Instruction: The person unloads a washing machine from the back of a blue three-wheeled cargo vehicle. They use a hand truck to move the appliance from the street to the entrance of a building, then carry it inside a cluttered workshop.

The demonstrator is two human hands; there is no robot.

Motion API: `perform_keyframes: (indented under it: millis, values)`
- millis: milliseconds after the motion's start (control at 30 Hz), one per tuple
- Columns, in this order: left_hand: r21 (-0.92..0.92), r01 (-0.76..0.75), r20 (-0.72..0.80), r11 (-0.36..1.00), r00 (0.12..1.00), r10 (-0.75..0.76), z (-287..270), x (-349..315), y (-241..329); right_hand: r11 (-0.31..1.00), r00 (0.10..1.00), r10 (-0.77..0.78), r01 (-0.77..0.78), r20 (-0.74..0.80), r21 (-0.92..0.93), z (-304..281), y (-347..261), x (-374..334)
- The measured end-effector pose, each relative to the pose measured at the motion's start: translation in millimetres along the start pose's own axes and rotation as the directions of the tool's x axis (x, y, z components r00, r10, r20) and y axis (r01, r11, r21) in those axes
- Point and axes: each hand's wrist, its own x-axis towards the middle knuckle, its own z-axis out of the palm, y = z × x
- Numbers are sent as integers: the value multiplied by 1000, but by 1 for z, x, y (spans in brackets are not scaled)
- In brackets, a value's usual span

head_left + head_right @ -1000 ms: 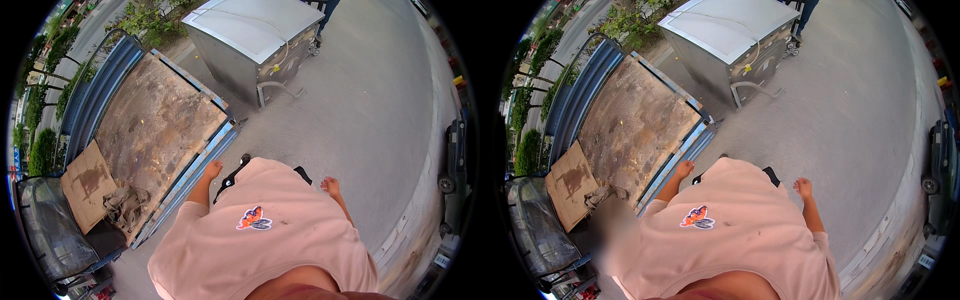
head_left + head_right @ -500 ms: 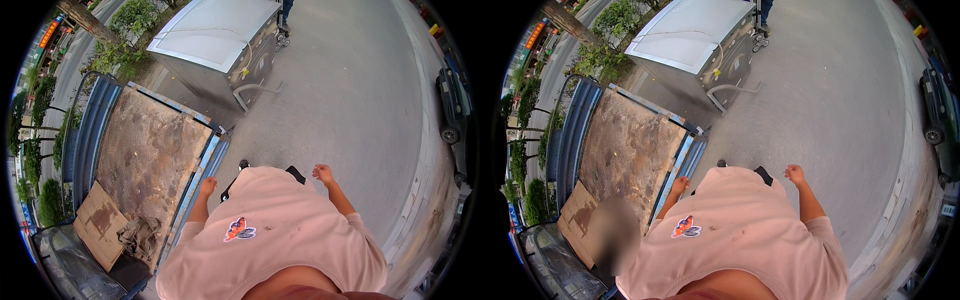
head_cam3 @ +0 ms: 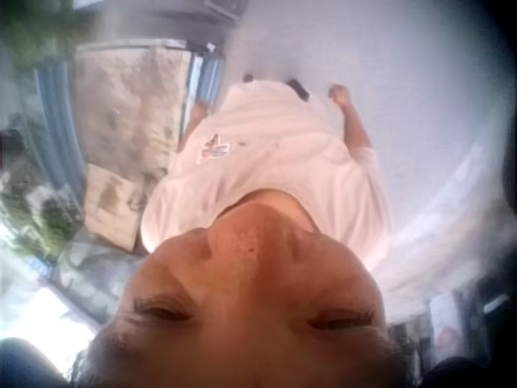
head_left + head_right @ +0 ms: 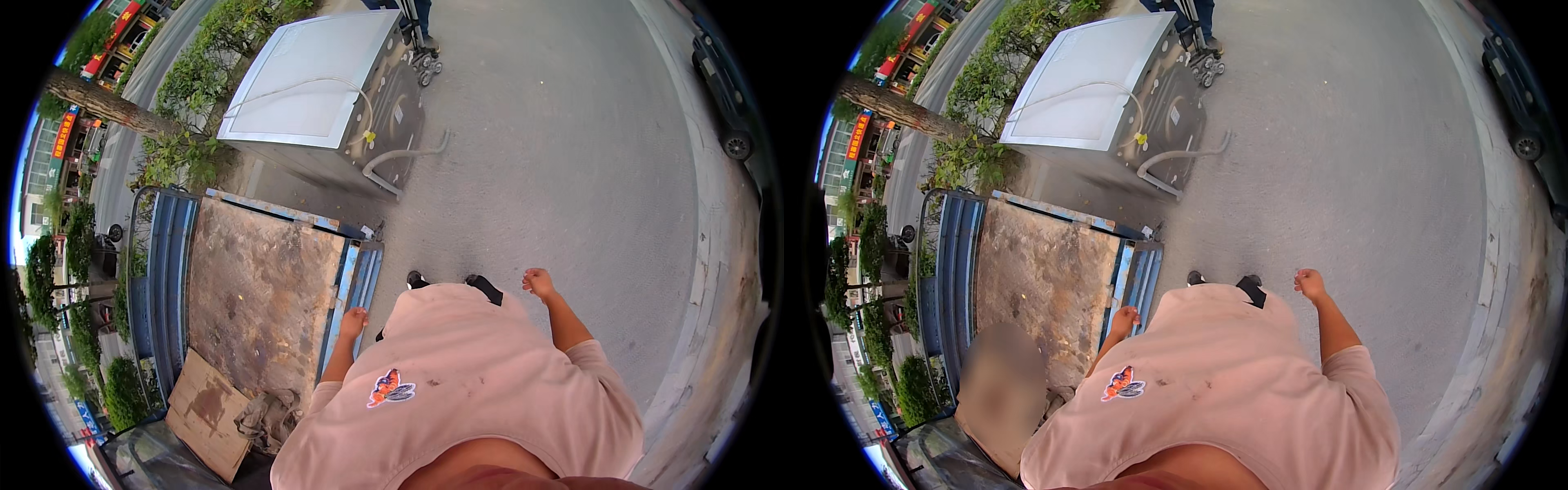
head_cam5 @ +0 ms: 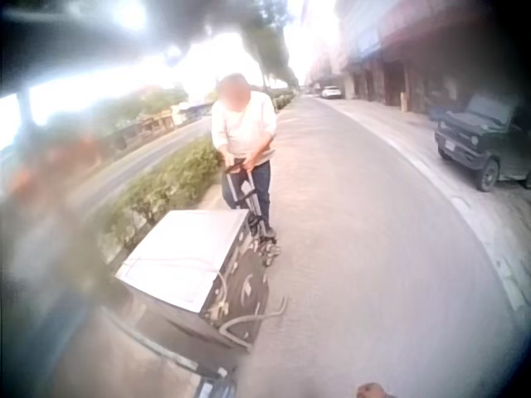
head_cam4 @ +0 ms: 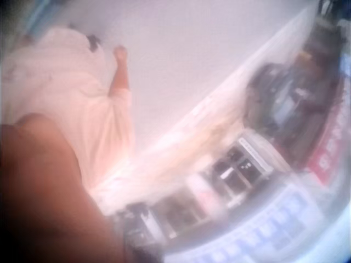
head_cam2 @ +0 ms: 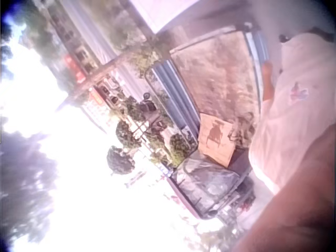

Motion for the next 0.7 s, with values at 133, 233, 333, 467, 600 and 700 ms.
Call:
perform_keyframes:
  millis: [133, 233, 333, 467, 600, 700]
  values:
    - [70, -12, 19, 997, 1000, 10, 9, 3, 19, 999, 999, -45, 45, 5, 3, -15, 20, 15]
    - [54, -29, 22, 998, 999, 28, 7, 7, 18, 999, 999, -49, 49, 4, 14, -16, 14, 18]
    - [93, -24, 21, 995, 1000, 22, 11, 12, 23, 997, 998, -64, 64, -15, 51, -22, 10, 18]
    - [72, -30, 35, 997, 999, 28, 16, 15, 28, 996, 997, -69, 71, -28, 62, -28, 10, 22]
    - [87, -63, 23, 994, 998, 61, 9, 18, 24, 996, 997, -78, 78, -14, 50, -27, 7, 24]
    - [116, -60, 21, 991, 998, 58, 16, 17, 30, 998, 998, -47, 49, -36, 48, -30, 6, 20]
